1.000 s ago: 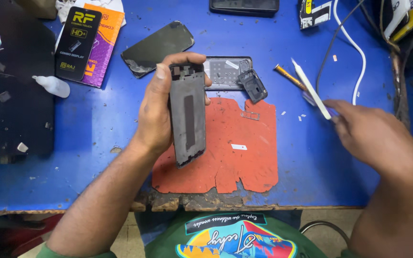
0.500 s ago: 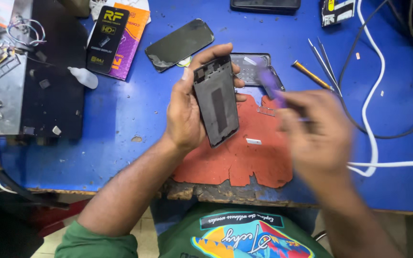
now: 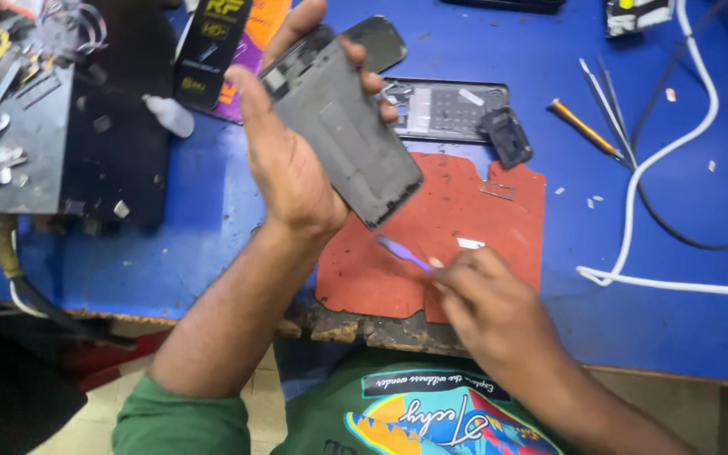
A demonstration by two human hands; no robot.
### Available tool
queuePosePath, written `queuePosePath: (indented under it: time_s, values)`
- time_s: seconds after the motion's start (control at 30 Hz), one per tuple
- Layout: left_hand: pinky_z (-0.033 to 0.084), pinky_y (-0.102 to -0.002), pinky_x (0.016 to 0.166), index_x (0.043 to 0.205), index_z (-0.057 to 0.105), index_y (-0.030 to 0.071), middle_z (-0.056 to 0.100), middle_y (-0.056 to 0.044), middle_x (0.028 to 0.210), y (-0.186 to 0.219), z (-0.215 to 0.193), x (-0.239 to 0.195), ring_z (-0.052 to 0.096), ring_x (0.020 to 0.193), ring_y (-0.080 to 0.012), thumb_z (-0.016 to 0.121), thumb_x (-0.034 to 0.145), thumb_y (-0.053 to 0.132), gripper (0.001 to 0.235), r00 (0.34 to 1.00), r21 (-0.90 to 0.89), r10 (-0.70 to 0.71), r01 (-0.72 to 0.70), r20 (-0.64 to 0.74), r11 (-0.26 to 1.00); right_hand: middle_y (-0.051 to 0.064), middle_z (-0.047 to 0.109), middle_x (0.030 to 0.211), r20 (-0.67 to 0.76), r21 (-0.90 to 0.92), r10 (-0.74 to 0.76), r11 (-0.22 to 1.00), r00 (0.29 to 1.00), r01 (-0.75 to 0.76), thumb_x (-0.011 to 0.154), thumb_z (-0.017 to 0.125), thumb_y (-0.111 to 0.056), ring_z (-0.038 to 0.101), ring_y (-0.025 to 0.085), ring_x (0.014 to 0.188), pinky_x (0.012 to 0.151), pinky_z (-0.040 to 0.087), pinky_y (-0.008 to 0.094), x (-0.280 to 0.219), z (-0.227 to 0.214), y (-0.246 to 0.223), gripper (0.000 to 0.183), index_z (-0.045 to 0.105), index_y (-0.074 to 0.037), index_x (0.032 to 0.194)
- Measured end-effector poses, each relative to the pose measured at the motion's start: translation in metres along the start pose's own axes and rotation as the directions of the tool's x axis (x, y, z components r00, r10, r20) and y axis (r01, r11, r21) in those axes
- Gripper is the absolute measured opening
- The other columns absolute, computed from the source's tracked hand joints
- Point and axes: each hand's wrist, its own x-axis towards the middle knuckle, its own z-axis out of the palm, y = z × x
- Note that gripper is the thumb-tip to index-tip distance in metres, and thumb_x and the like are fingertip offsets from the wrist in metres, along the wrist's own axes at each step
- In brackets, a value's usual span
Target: The person disassembles a smartphone, removes the battery, and compares the old display with a new replacement screen. They then reassemble the phone with the new display and battery, securing components and closing the casing.
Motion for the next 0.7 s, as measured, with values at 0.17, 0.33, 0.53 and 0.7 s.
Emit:
queuePosePath:
  time_s: [0.17, 0.33, 0.53, 0.7]
  values:
    - [0.058, -0.044, 0.091, 0.155, 0.040, 0.004, 0.060, -0.015, 0.120, -0.008, 0.006, -0.004, 0.061, 0.103, -0.0244, 0.036, 0.108, 0.072, 0.083, 0.996, 0.031, -0.052, 0.050, 0.074, 0.998, 0.010, 0.063, 0.101, -0.335, -0.010, -0.070, 0.997, 0.940, 0.071, 0.093, 0.076, 0.003, 0.067, 0.016, 0.077, 0.061, 0.053, 0.030, -0.001, -0.018, -0.006, 0.017, 0.068, -0.003, 0.108]
    - [0.056, -0.041, 0.101, 0.159, 0.038, 0.001, 0.059, -0.012, 0.125, -0.016, 0.014, -0.020, 0.061, 0.109, -0.0228, 0.036, 0.102, 0.077, 0.095, 0.971, 0.148, -0.203, 0.185, 0.122, 0.972, 0.015, 0.061, 0.109, -0.418, -0.130, -0.325, 0.946, 0.848, 0.298, 0.098, 0.077, 0.003, 0.067, 0.022, 0.091, 0.071, 0.055, 0.033, 0.046, -0.006, -0.015, 0.020, 0.066, -0.002, 0.113]
    - [0.057, -0.042, 0.102, 0.157, 0.042, -0.002, 0.059, -0.012, 0.122, -0.015, 0.008, -0.018, 0.061, 0.111, -0.0227, 0.039, 0.102, 0.077, 0.097, 0.974, 0.078, -0.216, 0.211, 0.067, 0.974, 0.014, 0.058, 0.105, -0.439, -0.239, -0.288, 0.951, 0.851, 0.199, 0.105, 0.074, 0.006, 0.063, 0.023, 0.085, 0.071, 0.051, 0.035, 0.082, -0.028, -0.009, 0.013, 0.063, 0.000, 0.109]
    - [0.055, -0.041, 0.101, 0.153, 0.046, 0.000, 0.063, -0.015, 0.122, -0.016, 0.007, -0.017, 0.065, 0.110, -0.0263, 0.036, 0.103, 0.076, 0.092, 0.975, 0.057, -0.218, 0.216, 0.044, 0.975, 0.013, 0.058, 0.104, -0.473, -0.294, -0.361, 0.925, 0.804, 0.242, 0.103, 0.075, 0.006, 0.062, 0.028, 0.087, 0.072, 0.050, 0.039, 0.072, -0.023, -0.003, 0.015, 0.062, 0.001, 0.110]
